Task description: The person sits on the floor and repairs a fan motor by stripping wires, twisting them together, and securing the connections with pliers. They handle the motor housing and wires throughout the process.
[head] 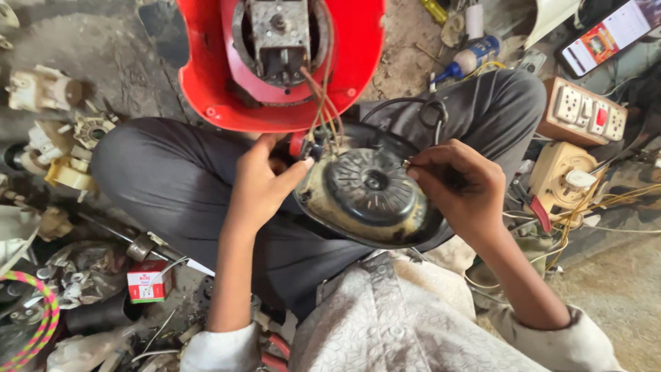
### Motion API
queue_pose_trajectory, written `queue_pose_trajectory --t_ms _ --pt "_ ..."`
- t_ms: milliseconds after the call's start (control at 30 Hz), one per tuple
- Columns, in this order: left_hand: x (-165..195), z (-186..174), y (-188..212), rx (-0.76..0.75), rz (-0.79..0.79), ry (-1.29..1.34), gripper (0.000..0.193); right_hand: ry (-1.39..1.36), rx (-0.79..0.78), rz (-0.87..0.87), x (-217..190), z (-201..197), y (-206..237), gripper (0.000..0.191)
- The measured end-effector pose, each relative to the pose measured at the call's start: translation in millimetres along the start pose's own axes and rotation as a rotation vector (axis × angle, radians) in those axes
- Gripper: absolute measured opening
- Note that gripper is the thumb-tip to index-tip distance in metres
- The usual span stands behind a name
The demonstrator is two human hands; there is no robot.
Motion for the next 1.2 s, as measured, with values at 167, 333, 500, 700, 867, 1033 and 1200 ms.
queue_pose_trajectory --t_ms 167,333,500,700,867,1033,1200 --pt "79 13 35 0.356 0.041 -0.711 0.036 -0.110 0.069 -0.128 -1 -19 2 0.018" --pt "131 84 57 0.152 0.101 -0.077 0.023 -0.135 0.073 -0.192 -10 -37 12 0.019" --pt "120 128 24 -0.125 -0.015 0.222 0.019 -0.121 0.092 -0.265 -9 -48 18 0.026" --pt "99 134 17 0.031 -0.124 0.620 0.019 -0.942 -0.023 -0.107 23 -32 8 0.031" --pt "88 140 17 0.049 -0.160 0.766 0.020 -0.891 0.051 -0.114 45 -26 3 0.009" --pt "82 148 12 0.043 -0.176 0.890 0.019 -0.424 0.180 -0.251 39 -31 6 0.020" --pt "85 157 7 0.022 -0.201 0.882 0.021 -0.743 0.256 -0.082 47 -31 -5 0.022"
Point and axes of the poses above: each hand's wrist, its own y-axis away from the middle knuckle, its own z-axis out of the palm, x = y × z, the point moved 3 cm from there along -y, towards the middle knuckle, and after that the axes turned 2 degrees about z, right-handed, at the moved point
